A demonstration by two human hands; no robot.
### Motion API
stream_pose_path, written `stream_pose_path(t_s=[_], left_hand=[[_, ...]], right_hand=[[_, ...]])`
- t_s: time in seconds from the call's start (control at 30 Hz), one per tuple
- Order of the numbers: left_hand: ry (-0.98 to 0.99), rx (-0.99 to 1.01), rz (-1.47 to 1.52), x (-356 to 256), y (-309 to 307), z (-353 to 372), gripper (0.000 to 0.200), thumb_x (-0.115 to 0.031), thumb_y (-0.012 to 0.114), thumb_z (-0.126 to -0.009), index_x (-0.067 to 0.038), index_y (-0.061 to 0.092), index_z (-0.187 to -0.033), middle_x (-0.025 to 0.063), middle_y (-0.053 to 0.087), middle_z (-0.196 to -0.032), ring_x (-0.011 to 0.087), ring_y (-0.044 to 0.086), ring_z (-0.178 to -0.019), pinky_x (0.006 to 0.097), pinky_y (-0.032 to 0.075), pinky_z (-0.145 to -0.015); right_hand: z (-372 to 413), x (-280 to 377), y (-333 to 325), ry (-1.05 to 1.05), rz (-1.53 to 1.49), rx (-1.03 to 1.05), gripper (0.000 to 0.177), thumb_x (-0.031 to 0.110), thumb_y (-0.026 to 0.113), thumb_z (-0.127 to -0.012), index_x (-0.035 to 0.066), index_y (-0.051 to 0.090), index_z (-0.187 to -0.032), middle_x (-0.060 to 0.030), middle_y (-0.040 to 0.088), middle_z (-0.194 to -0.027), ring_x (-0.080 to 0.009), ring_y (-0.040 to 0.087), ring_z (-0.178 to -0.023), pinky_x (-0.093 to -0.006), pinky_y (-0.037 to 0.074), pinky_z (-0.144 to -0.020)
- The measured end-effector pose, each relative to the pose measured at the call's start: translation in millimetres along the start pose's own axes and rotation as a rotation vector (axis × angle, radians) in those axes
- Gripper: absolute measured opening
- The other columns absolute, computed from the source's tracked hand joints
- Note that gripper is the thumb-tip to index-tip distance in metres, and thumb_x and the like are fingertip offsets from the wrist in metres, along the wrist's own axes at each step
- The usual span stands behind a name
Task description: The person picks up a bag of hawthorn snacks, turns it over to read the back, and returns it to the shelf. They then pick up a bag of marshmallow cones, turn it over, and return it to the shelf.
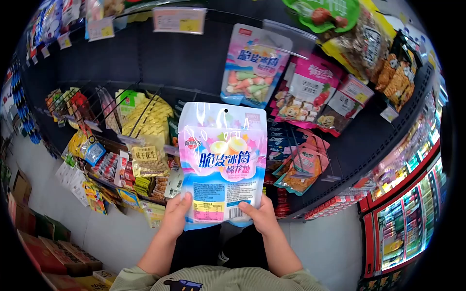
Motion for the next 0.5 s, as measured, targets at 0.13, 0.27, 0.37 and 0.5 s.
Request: stream_pose_path(t_s=[0.13,0.27,0.37,0.5], left_hand=[[-0.056,0.063,-0.027,13.6,36.8,-9.7,0.039,-0.030,0.043,-0.095,0.004,0.054,-0.110,0.0080,0.060,-0.104,0.0122,0.054,-0.092,0.0259,0.042,-0.083],[-0.091,0.178,-0.096,30.0,70.3,-19.0,0.038,-0.028,0.043,-0.095,0.004,0.054,-0.111,0.0076,0.060,-0.102,0.0113,0.054,-0.091,0.0253,0.042,-0.082],[-0.133,0.226,-0.118,37.9,94.5,-24.0,0.038,-0.028,0.043,-0.095,0.004,0.054,-0.111,0.0070,0.060,-0.101,0.0108,0.054,-0.091,0.0251,0.042,-0.082],[-0.100,0.217,-0.143,43.8,112.7,-27.5,0.038,-0.029,0.043,-0.095,0.004,0.054,-0.111,0.0070,0.060,-0.102,0.0111,0.054,-0.090,0.0255,0.042,-0.082]], right_hand=[[20.4,9.1,-32.8,-0.020,-0.086,-0.121,0.043,0.008,0.065,-0.078,-0.003,0.047,-0.116,-0.0103,0.059,-0.109,-0.0169,0.057,-0.096,-0.0310,0.045,-0.086],[40.2,13.7,-69.4,-0.062,-0.146,-0.182,0.038,0.006,0.062,-0.081,-0.002,0.048,-0.115,-0.0089,0.059,-0.108,-0.0146,0.057,-0.095,-0.0292,0.045,-0.083],[49.7,12.9,-93.7,-0.089,-0.159,-0.228,0.038,0.005,0.062,-0.081,-0.003,0.048,-0.116,-0.0090,0.059,-0.107,-0.0149,0.057,-0.095,-0.0293,0.046,-0.082],[54.4,18.7,-109.4,-0.113,-0.163,-0.230,0.038,0.006,0.062,-0.081,-0.003,0.048,-0.115,-0.0093,0.059,-0.108,-0.0147,0.057,-0.094,-0.0287,0.046,-0.082]])
Point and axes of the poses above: each hand's wrist, its own z-axis away from the middle knuckle, its own y-axis out of the palm, x = y × z, the point moved 2 cm from there along -z, towards the middle knuckle
